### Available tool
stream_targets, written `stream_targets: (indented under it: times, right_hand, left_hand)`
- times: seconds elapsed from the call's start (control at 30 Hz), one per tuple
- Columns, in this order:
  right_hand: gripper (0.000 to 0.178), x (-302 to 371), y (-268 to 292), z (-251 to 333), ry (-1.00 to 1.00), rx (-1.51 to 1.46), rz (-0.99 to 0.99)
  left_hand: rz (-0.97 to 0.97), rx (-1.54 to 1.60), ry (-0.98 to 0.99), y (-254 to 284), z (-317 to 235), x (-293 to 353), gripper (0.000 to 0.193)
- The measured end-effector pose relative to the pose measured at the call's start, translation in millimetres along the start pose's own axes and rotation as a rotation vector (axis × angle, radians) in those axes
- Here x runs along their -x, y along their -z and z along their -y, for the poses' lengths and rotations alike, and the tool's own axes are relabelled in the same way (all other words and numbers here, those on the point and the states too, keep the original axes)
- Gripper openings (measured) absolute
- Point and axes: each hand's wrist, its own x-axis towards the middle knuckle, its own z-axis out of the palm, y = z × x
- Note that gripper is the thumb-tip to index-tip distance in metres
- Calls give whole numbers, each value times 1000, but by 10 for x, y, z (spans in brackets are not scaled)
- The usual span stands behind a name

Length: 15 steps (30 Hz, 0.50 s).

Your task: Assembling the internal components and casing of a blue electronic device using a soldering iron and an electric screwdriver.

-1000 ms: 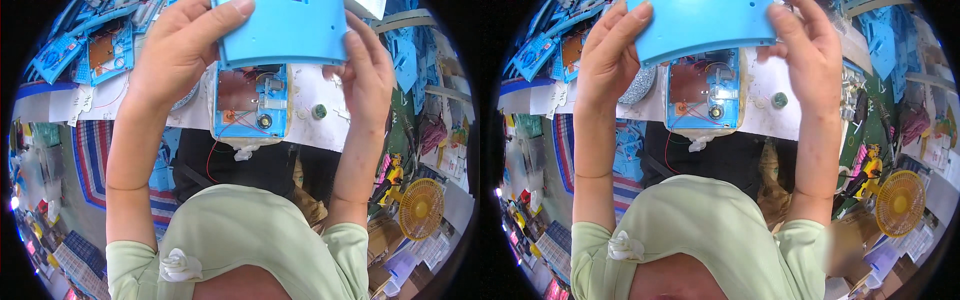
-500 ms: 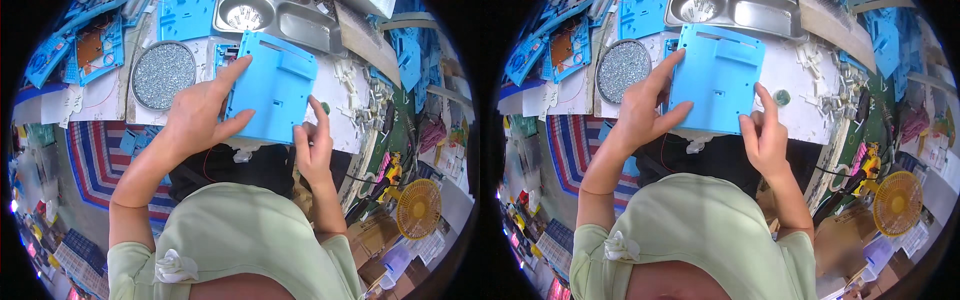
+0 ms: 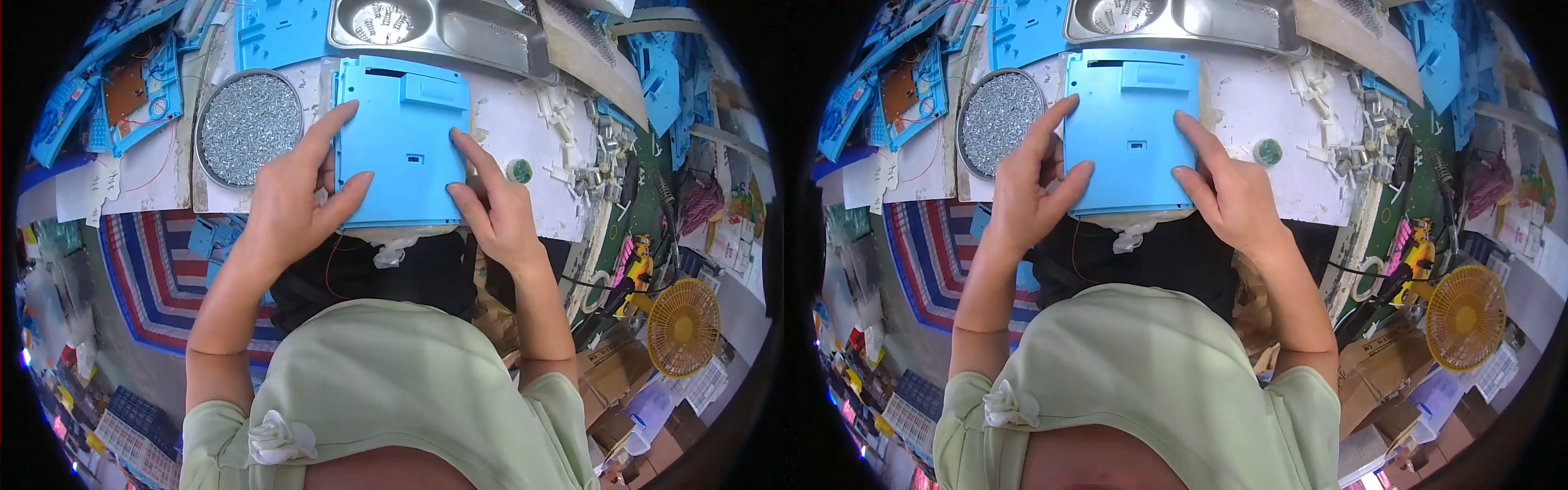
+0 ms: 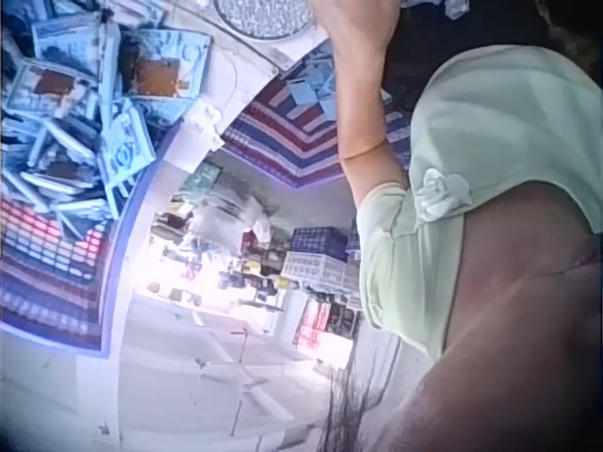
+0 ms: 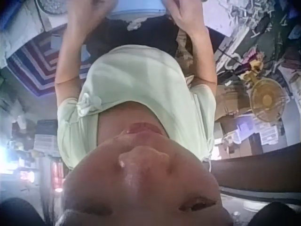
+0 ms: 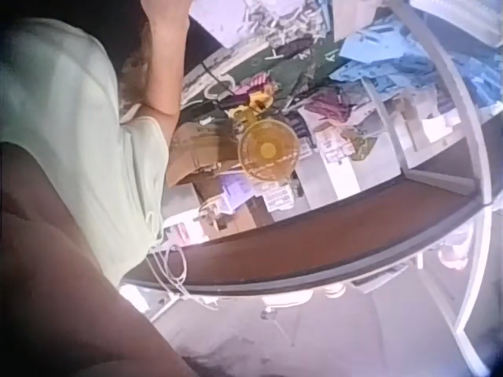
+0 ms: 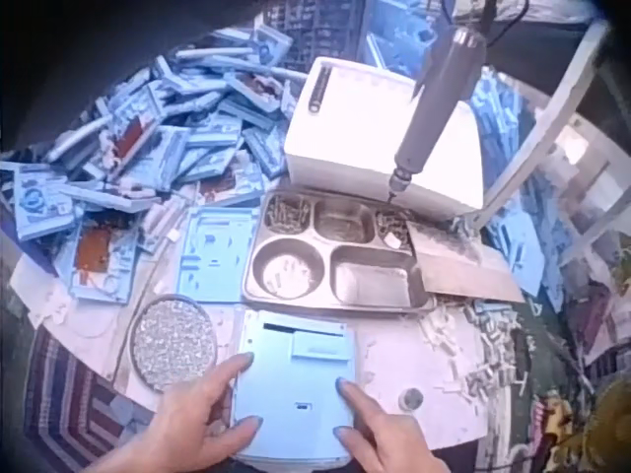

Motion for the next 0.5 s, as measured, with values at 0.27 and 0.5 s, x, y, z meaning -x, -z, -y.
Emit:
stream_targets:
  times: [0.27, 0.5]
  right_hand:
    - [58, -56, 7, 98, 117, 274, 34]
    - [54, -125, 70, 321, 198, 678, 141]
  left_hand:
    - [-147, -61, 74, -201, 33, 297, 58]
    - [-18, 2, 178, -54, 35, 313, 51]
